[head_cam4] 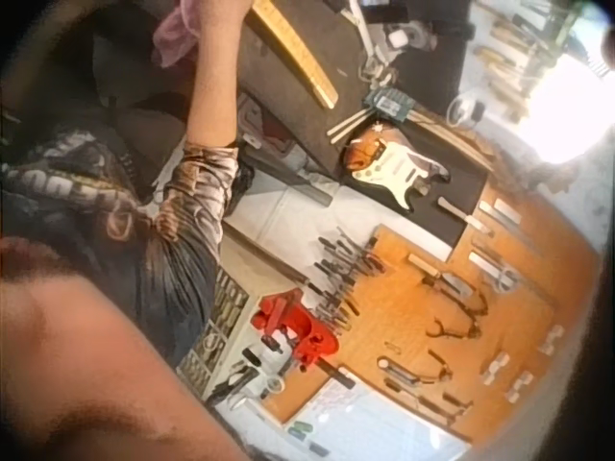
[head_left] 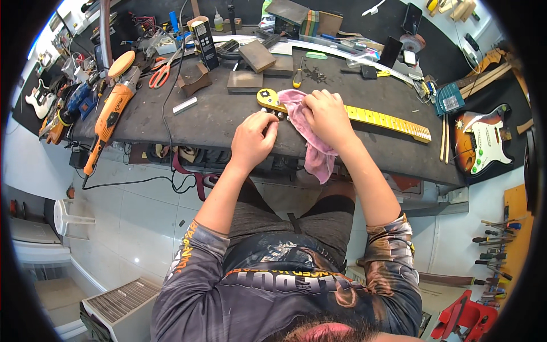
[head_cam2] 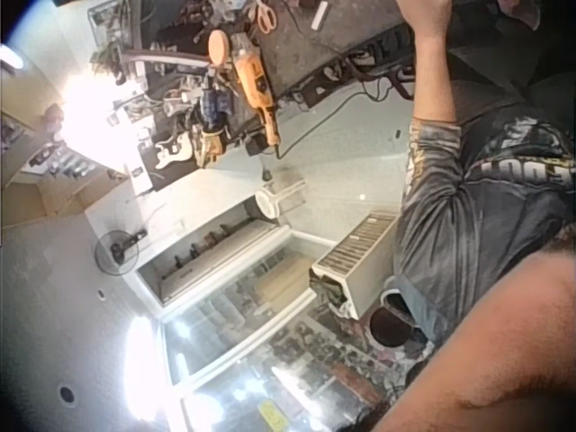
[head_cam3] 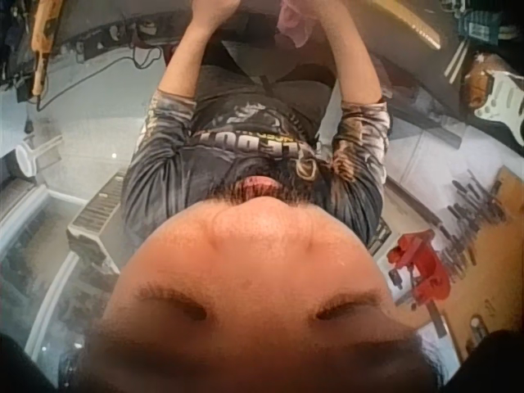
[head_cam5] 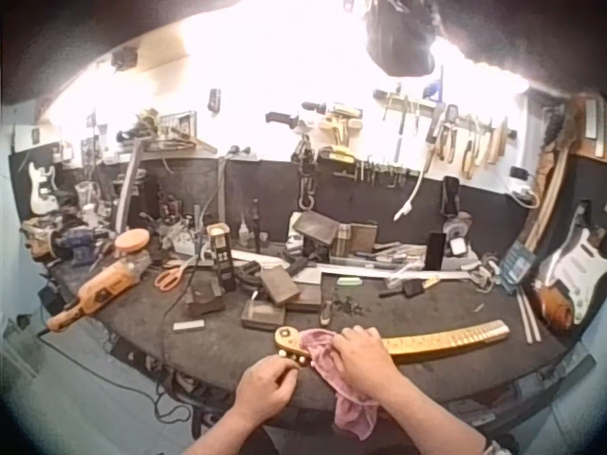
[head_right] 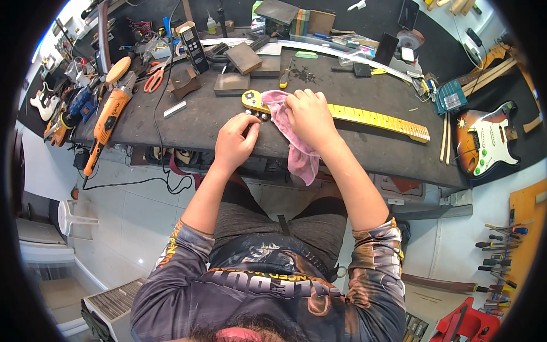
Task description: The person sands small guitar tuning peg components using a sanding block by hand, then wipes the components with a cloth before using a tool to install them into the headstock of a guitar neck.
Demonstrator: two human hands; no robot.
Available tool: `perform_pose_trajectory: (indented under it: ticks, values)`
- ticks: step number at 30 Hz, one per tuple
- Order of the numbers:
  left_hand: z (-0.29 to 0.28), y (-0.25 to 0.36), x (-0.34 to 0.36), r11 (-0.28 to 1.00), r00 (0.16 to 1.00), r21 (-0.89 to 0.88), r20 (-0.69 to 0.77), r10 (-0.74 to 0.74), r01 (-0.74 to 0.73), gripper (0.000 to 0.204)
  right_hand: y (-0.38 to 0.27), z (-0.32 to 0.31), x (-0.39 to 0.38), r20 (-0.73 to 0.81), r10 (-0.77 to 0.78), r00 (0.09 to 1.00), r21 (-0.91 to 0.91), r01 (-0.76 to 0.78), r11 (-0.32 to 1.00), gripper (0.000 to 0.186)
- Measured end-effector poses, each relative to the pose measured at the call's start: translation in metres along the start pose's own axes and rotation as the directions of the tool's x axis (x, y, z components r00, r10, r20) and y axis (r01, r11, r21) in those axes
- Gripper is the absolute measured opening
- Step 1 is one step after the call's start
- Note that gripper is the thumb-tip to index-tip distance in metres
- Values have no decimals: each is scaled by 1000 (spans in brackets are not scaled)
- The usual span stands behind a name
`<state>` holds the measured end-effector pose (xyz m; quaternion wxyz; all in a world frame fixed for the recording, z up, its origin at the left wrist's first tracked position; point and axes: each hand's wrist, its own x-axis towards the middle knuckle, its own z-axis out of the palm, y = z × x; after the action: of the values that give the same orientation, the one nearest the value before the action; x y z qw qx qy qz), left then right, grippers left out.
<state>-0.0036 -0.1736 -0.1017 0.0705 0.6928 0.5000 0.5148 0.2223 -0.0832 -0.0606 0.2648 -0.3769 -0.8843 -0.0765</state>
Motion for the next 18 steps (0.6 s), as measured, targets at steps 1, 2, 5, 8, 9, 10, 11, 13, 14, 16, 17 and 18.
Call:
perform_pose_trajectory:
  ticks: [1, 2, 5, 8, 9, 10, 11, 13, 14, 16, 17, 18]
  values:
    - [-1, 1, 0, 1000, 1000, 0, -1, -1, 1, 7, -1, -1, 3, 25, -28, 999, -37, 28, 999, 13]
    - [-2, 2, -1, 1000, 1000, 2, 9, -19, 19, 7, -1, -2, 7, 26, -28, 999, -37, 28, 999, 13]
    - [-4, 3, -2, 999, 999, 6, 14, -37, 37, 7, -2, -5, 13, 85, -75, 994, -175, 89, 981, 13]
    - [-4, 0, -3, 1000, 1000, 19, 5, -15, 15, 8, -4, -7, 14, 41, -145, 989, -160, 150, 976, 14]
    - [-4, -2, -4, 1000, 1000, 29, 2, 7, -7, 10, -6, -9, 11, -20, -142, 990, -77, 140, 987, 14]
    - [-6, 4, -2, 1000, 1000, 26, 1, 15, -15, 10, -8, -14, 8, -84, -133, 988, 2, 133, 991, 15]
    - [-10, 11, -1, 983, 984, -94, 100, -149, 158, 16, -13, -15, 6, -88, -131, 988, -6, 131, 991, 15]
    - [-9, 15, 1, 924, 931, -187, 219, -293, 334, 23, -34, -10, 8, -63, 79, 995, 359, -51, 932, 14]
    - [-4, 13, 1, 782, 954, -548, 135, -267, 296, 32, -49, -7, 14, 7, 134, 991, 639, -108, 761, 19]
    - [-5, 3, -1, 567, 964, -807, 10, -266, 165, 48, -66, -13, 28, 170, 106, 980, 839, -201, 506, 22]
    - [-12, -4, -1, 616, 931, -755, -22, -365, 224, 38, -67, -22, 33, 315, 95, 944, 831, -323, 453, 21]
    - [-23, -21, 2, 667, 917, -720, -109, -384, 193, 32, -61, -19, 38, 229, 123, 966, 786, -258, 562, 19]
